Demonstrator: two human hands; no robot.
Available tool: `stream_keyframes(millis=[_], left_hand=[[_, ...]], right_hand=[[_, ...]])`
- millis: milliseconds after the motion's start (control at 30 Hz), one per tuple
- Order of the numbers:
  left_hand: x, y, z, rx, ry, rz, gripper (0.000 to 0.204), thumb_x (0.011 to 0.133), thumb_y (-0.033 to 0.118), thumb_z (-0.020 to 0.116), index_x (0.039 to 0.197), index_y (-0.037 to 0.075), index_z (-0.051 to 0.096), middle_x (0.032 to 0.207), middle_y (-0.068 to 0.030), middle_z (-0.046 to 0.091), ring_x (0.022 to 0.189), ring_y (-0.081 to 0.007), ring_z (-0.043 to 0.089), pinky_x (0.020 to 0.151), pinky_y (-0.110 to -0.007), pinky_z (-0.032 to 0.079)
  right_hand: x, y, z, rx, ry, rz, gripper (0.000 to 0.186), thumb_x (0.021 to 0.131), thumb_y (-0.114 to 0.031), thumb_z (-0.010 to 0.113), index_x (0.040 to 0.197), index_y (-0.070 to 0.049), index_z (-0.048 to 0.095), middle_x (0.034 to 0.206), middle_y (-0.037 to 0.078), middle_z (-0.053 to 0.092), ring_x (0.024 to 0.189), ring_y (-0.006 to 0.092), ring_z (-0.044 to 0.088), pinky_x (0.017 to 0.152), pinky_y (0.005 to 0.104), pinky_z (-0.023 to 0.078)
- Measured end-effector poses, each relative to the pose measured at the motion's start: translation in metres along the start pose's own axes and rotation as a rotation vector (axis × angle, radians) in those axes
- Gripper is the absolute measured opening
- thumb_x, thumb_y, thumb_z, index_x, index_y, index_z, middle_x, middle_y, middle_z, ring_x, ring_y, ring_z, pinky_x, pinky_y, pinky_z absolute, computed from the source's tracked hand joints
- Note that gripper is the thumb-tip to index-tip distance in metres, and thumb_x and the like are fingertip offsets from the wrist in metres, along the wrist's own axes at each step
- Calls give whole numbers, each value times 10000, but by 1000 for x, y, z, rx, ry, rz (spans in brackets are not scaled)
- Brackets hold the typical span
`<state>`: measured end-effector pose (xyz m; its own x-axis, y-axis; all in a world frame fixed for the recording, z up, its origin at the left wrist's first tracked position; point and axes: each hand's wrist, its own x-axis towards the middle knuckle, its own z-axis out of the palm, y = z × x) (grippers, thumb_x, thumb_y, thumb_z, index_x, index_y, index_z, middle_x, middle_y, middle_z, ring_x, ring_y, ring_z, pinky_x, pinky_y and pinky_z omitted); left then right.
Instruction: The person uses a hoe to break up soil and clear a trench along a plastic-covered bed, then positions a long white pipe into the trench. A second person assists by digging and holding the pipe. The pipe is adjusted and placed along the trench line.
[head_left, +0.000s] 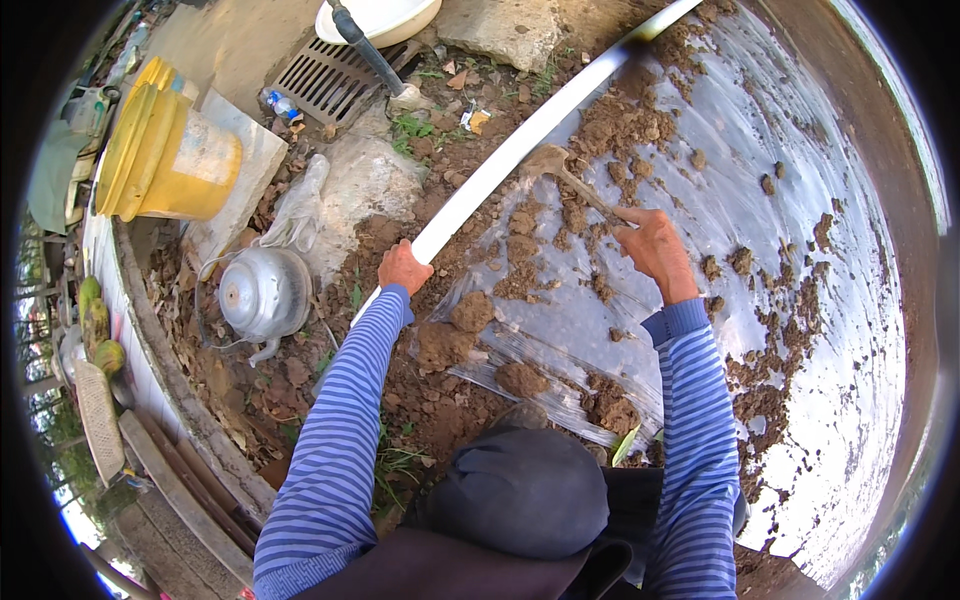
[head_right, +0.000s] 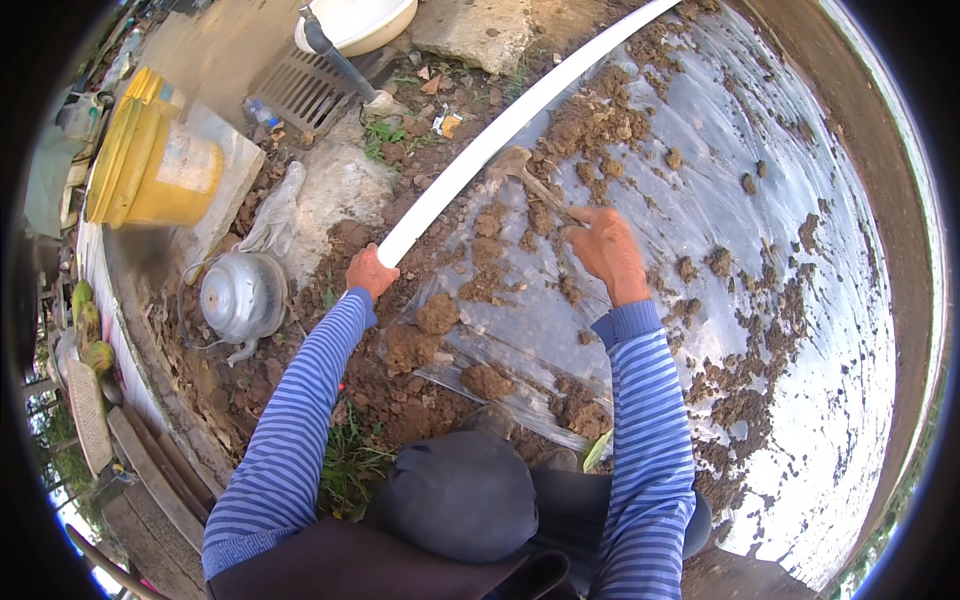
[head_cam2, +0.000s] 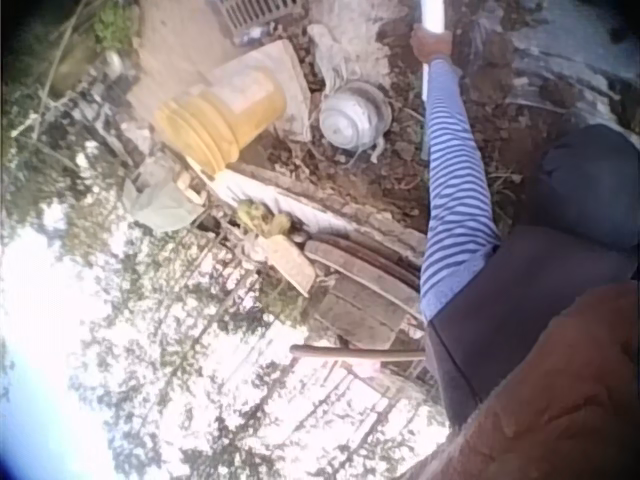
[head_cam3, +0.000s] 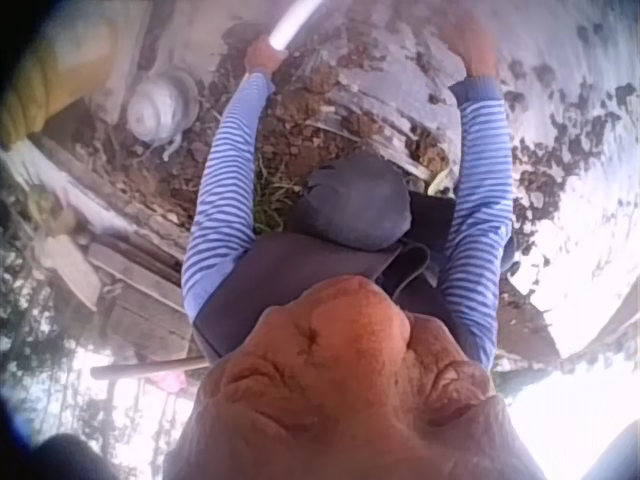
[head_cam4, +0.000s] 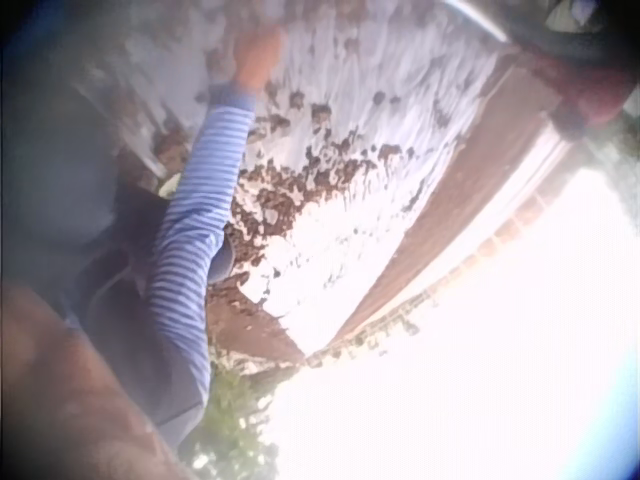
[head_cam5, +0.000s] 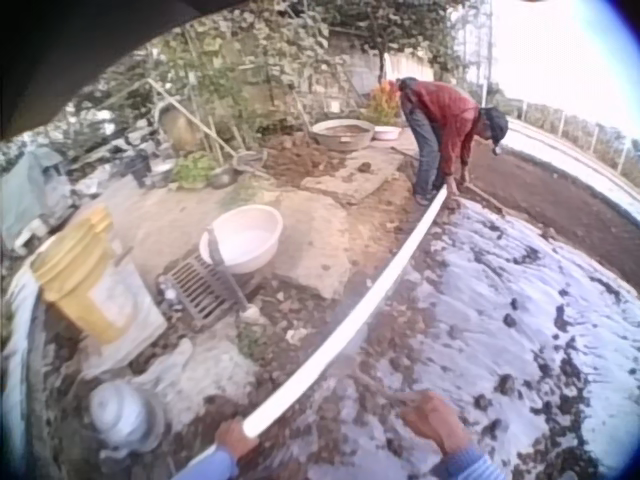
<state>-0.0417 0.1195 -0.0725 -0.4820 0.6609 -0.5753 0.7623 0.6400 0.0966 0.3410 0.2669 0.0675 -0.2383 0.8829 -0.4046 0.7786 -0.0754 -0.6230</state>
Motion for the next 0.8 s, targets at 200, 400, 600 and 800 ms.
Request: stream_keyframes(millis=[200,400,600,800], left_hand=[[2,-2,4,-1,13,3,616,830,262,772,1338,-10,552,1295,-191,604,1214,-363,572,1043,-482,509],[2,-3,5,-5,42,29,574,811,256,780,1272,-22,583,1240,-202,631,1168,-374,600,1016,-484,521],[6,-9,11,-9,105,63,551,769,278,783,1191,-25,600,1173,-223,668,1100,-385,647,965,-485,541],[8,-10,14,-17,107,57,560,760,280,782,1191,-26,599,1169,-224,672,1098,-380,651,955,-493,539]], right_hand=[[42,-2,56,-58,-5,35,404,844,-178,618,1229,-189,739,1136,242,709,1053,406,688,938,463,544],[66,2,93,58,34,137,434,852,-161,573,1260,-180,720,1121,251,715,1081,409,683,968,465,530],[38,-13,99,37,-6,46,431,848,-144,577,1254,-139,720,1059,276,714,1051,419,685,949,459,536],[-31,-4,77,19,-11,-156,413,849,-153,617,1244,-81,712,1045,283,709,1023,426,689,928,467,540]])
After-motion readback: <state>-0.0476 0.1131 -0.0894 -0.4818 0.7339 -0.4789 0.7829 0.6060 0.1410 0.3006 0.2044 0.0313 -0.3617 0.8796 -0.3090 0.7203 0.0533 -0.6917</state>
